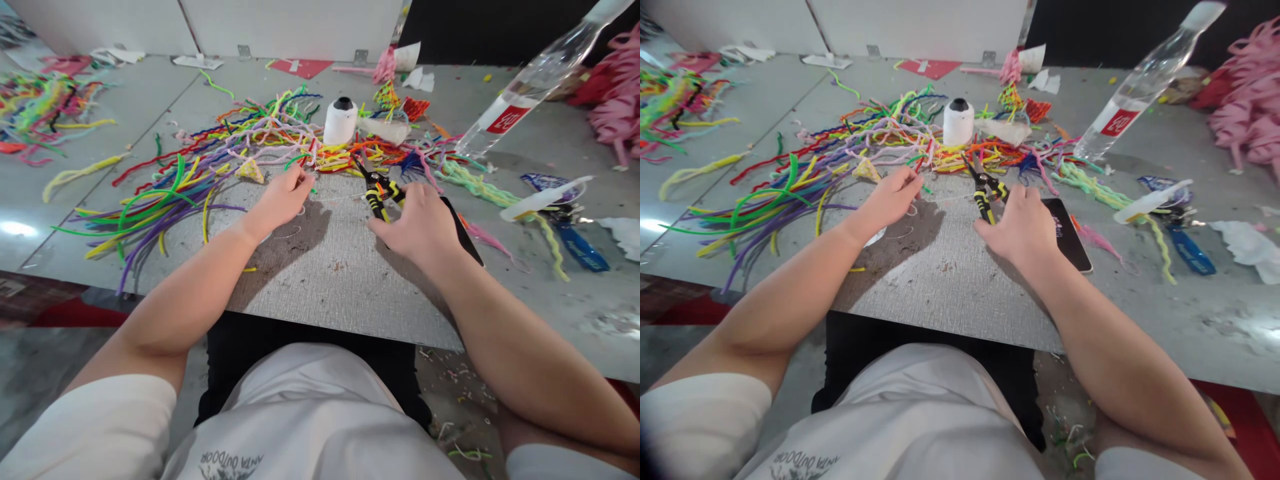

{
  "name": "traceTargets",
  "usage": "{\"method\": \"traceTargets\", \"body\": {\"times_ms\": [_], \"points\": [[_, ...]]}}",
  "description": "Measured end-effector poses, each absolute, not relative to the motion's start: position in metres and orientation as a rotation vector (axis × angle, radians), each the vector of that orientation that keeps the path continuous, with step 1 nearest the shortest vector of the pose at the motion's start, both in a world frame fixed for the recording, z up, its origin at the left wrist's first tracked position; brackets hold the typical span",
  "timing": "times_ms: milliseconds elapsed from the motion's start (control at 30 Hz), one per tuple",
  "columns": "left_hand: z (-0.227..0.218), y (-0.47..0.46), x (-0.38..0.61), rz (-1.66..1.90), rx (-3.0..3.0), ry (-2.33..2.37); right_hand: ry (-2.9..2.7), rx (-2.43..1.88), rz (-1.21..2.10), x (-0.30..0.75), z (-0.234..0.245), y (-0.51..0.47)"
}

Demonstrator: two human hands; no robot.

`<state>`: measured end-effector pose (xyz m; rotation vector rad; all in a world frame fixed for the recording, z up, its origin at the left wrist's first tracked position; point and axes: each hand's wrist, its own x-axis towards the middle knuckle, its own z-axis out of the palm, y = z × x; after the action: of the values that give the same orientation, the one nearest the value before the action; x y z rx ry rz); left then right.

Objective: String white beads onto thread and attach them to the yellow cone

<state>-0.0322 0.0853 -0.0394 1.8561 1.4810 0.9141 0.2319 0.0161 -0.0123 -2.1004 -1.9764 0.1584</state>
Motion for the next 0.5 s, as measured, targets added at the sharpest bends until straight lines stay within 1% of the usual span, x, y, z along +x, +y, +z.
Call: {"method": "traceTargets", "body": {"times_ms": [100,300,500], "points": [[-0.034,0.081,-0.032,0.78,2.089,1.417,-1.908,-2.027,0.112,0.238,-0.016,0.023],[-0.037,0.085,-0.037,0.493,2.429,1.132,-1.764,-1.931,0.045,0.249,-0.031,0.04],[-0.038,0.087,-0.038,0.484,2.499,1.067,-1.705,-1.772,-0.003,0.257,-0.038,0.044]]}}
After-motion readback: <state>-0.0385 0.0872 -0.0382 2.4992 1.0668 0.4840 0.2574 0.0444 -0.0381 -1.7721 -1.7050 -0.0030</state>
